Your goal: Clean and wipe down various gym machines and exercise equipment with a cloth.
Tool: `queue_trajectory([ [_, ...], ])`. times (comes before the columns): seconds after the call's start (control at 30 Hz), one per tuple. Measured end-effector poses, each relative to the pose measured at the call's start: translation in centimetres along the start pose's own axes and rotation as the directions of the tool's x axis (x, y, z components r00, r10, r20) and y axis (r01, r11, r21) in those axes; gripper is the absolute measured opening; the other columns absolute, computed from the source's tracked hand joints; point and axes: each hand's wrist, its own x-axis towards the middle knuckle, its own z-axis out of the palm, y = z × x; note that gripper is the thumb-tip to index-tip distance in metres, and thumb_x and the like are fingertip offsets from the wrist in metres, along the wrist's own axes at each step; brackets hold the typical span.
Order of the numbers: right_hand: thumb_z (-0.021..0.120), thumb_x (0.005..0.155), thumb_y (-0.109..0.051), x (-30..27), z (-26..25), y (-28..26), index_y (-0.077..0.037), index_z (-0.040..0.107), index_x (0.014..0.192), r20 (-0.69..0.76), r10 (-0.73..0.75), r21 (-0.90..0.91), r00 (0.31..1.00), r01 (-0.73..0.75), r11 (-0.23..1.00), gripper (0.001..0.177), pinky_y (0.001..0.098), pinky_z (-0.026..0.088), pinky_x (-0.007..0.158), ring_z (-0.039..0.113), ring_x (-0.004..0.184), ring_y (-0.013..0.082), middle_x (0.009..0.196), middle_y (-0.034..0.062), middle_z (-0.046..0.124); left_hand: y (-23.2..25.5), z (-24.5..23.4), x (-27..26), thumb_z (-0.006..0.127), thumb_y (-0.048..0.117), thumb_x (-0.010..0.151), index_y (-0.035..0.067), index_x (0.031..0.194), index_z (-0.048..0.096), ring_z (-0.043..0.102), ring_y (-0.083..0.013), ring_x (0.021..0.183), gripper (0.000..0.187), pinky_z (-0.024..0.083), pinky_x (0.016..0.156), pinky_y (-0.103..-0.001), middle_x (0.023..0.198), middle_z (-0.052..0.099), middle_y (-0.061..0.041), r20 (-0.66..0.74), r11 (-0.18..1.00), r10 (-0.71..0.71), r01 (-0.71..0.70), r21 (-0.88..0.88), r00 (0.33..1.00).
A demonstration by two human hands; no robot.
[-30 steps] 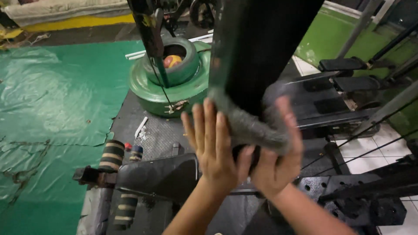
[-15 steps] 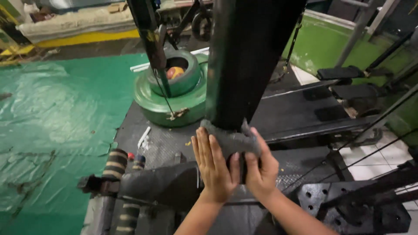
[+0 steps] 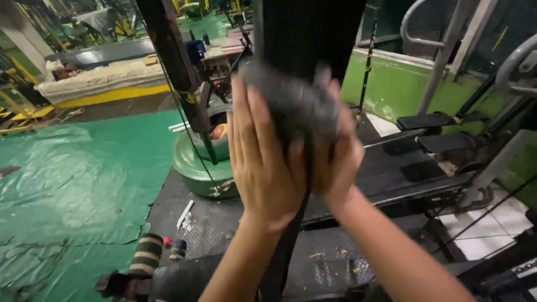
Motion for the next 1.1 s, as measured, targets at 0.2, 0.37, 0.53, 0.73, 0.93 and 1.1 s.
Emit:
queue_trajectory([
  [0.2,0.055,0.104,-0.011,-11.7,-3.3,-1.2,0.002,0.055,0.141,0.284,0.157,-0.106,0.946,-0.132,0.986,0.040,0.0418,0.049,0.115,0.063,0.135,0.0379,0.143,0.0249,0.061,-2.1,-0.4,-13.9,0.053,0.037,0.104,-0.004,0.158,0.022,0.034,-0.0578,0.145,0.074,0.030,0.121,-0.065,0.156,0.031,-0.039,0.154,0.994,-0.079,0.066,0.086,0.985],
  [0.37,0.062,0.098,-0.013,-25.9,-6.8,-1.7,0.001,0.057,0.137,0.494,0.528,-0.247,0.690,-0.471,0.847,0.042,0.0417,0.053,0.101,0.066,0.122,0.0409,0.132,0.0246,0.066,-4.4,-0.1,-33.5,0.059,0.028,0.101,-0.006,0.154,0.024,0.034,-0.0601,0.142,0.072,0.028,0.117,-0.070,0.152,0.033,-0.038,0.256,0.983,-0.085,0.038,0.180,0.963],
  [0.53,0.063,0.098,-0.021,-31.8,-13.8,-2.4,-0.004,0.060,0.136,0.505,0.768,-0.494,0.395,-0.597,0.632,0.042,0.0430,0.054,0.095,0.067,0.114,0.0411,0.123,0.0242,0.070,-1.2,2.4,-49.0,0.071,0.025,0.078,-0.009,0.145,0.039,0.041,-0.0527,0.138,0.082,0.028,0.108,-0.078,0.149,0.039,-0.032,0.612,0.987,0.084,-0.149,0.056,0.786],
  [0.73,0.065,0.091,-0.013,-19.3,-21.8,-7.7,-0.009,0.060,0.139,0.285,0.786,-0.611,0.548,-0.528,0.590,0.049,0.0427,0.050,0.096,0.068,0.114,0.0372,0.126,0.0194,0.070,6.6,3.8,-26.2,0.077,0.023,0.085,0.001,0.152,0.037,0.029,-0.0441,0.152,0.080,0.031,0.117,-0.060,0.163,0.028,-0.029,0.470,0.771,-0.143,0.396,-0.499,0.871],
  [0.93,0.063,0.084,0.001,-4.9,-26.4,-13.5,-0.009,0.061,0.137,0.072,0.339,-0.913,0.938,-0.075,0.402,0.053,0.0459,0.047,0.111,0.059,0.131,0.0365,0.136,0.0164,0.063,13.1,8.8,-6.3,0.075,0.015,0.094,0.016,0.124,0.069,0.073,-0.0227,0.110,0.030,0.044,0.114,-0.048,0.119,0.074,-0.001,0.309,0.516,0.342,0.098,-0.851,0.887],
  [1.1,0.061,0.113,-0.008,5.8,-30.3,-10.8,-0.003,0.056,0.148,0.158,-0.159,-0.956,0.975,0.191,0.222,0.036,0.0476,0.038,0.125,0.049,0.150,0.0353,0.153,0.0099,0.060,20.0,11.1,4.9,0.072,0.011,0.097,0.019,0.131,0.067,0.064,-0.0223,0.112,0.035,0.042,0.110,-0.042,0.122,0.069,0.000,-0.034,0.540,0.360,-0.238,-0.808,0.932],
])
